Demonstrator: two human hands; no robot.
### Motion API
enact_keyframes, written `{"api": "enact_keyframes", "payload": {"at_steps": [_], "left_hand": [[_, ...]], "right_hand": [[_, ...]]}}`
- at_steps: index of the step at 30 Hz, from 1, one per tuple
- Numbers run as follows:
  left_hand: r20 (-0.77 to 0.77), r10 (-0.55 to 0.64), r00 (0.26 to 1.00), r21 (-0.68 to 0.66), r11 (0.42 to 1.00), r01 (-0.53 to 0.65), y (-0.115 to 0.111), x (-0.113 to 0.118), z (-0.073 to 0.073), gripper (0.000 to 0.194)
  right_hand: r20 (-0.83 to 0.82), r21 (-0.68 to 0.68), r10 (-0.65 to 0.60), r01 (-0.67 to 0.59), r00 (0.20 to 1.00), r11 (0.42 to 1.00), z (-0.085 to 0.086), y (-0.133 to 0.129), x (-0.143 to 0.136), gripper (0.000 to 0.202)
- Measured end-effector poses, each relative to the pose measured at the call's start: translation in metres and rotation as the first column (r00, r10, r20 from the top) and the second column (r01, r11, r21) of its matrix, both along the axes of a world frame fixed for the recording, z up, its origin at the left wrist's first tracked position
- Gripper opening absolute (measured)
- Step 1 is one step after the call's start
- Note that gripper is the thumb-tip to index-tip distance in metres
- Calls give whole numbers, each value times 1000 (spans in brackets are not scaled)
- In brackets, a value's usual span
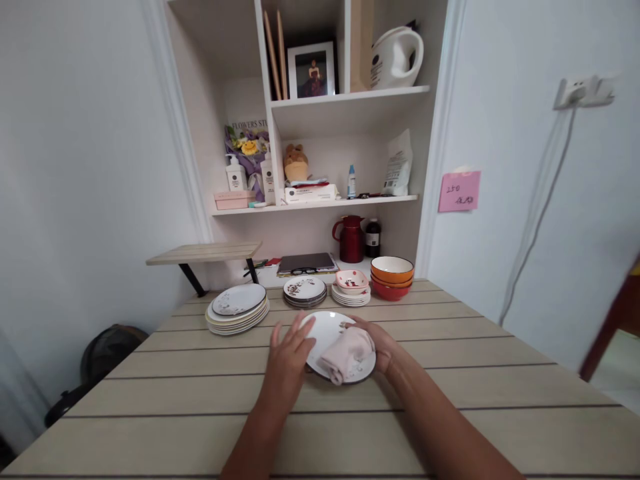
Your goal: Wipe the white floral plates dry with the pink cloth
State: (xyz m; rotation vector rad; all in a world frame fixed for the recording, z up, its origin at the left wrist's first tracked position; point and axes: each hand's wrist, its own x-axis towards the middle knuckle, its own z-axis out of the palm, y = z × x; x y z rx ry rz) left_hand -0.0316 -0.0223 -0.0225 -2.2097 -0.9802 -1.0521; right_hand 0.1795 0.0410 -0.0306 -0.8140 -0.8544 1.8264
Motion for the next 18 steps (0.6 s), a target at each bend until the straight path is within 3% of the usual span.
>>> {"api": "enact_keyframes", "payload": {"at_steps": [3,6,9,11,13,15,18], "left_hand": [[-87,-175,981,4,984,176,5,-2,-5,26],[-83,-235,969,1,972,235,6,0,-7,25],[-24,-258,966,-12,966,258,4,3,-9,32],[25,-268,963,-43,962,269,4,5,-11,38],[78,-275,958,-97,955,282,5,5,-12,42],[137,-277,951,-153,943,297,6,5,-13,45],[189,-271,944,-241,919,313,4,8,-13,45]], "right_hand": [[35,0,-31,31,999,1000,3,0,7,33],[47,31,-88,87,995,996,9,-4,9,43],[126,186,-196,171,972,968,18,-8,10,46],[224,358,-278,187,934,915,26,-12,13,44],[325,528,-312,102,893,843,34,-18,19,42],[441,621,-246,-96,863,778,42,-24,26,42],[672,541,-24,-469,740,698,48,-29,36,40]]}}
